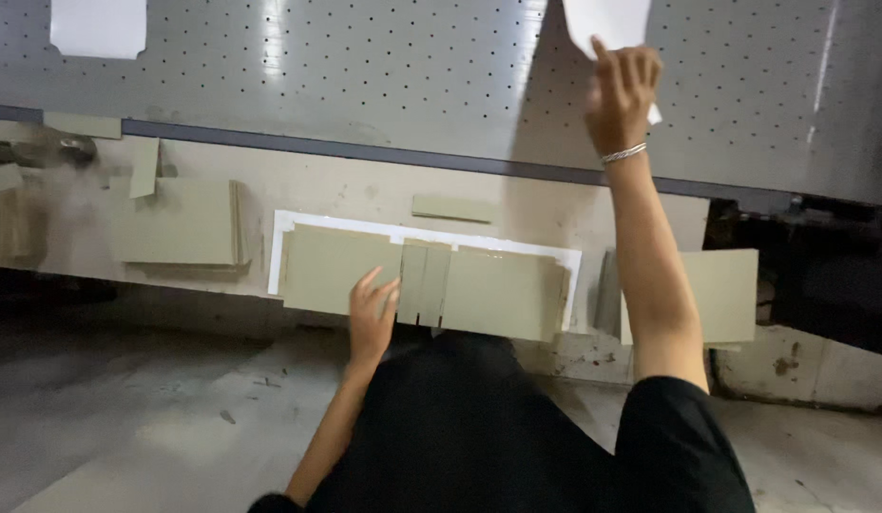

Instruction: The person assembles a paper craft by placing beige rectangular pieces into a white frame on a workbench. They repeatedly pick up a red sheet, place it over the frame, smooth it down, and then remove it to continue arranging the beige pieces.

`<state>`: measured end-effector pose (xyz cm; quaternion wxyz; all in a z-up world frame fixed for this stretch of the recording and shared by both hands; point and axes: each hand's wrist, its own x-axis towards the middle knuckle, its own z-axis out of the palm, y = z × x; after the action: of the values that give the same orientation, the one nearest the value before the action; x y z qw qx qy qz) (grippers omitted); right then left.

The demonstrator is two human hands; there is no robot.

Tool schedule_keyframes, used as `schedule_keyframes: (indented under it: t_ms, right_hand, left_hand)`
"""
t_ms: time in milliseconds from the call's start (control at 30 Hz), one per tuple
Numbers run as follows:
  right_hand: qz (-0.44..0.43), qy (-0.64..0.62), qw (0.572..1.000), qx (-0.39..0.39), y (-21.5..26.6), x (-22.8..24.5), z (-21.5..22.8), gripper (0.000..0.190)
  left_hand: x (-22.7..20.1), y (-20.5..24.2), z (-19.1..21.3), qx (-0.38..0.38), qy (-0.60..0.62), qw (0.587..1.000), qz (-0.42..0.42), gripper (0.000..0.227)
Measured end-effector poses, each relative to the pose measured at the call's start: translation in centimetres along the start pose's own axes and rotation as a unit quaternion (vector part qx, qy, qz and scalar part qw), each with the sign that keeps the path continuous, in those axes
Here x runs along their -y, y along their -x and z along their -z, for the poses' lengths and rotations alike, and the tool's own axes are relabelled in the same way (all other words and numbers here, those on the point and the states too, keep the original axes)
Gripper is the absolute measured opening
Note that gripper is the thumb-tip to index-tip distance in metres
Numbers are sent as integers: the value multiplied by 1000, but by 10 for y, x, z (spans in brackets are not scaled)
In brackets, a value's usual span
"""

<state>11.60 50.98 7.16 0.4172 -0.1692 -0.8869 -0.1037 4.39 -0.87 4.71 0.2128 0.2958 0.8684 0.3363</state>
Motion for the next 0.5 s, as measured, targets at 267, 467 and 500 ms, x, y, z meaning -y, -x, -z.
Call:
schedule_keyframes:
  t_ms: [267,467,500]
  right_hand:
    - [97,-218,970,-53,-87,96,193,42]
    - [-24,-209,973,-92,-96,100,325,12]
    - [-33,-197,977,-75,-87,95,341,32]
  left_hand:
    - [-73,-104,-55,27,306,948,-84,44]
    - [-26,-226,-87,-3,621,783,-26,66]
    - [-13,-242,-88,4,667,745,11,71]
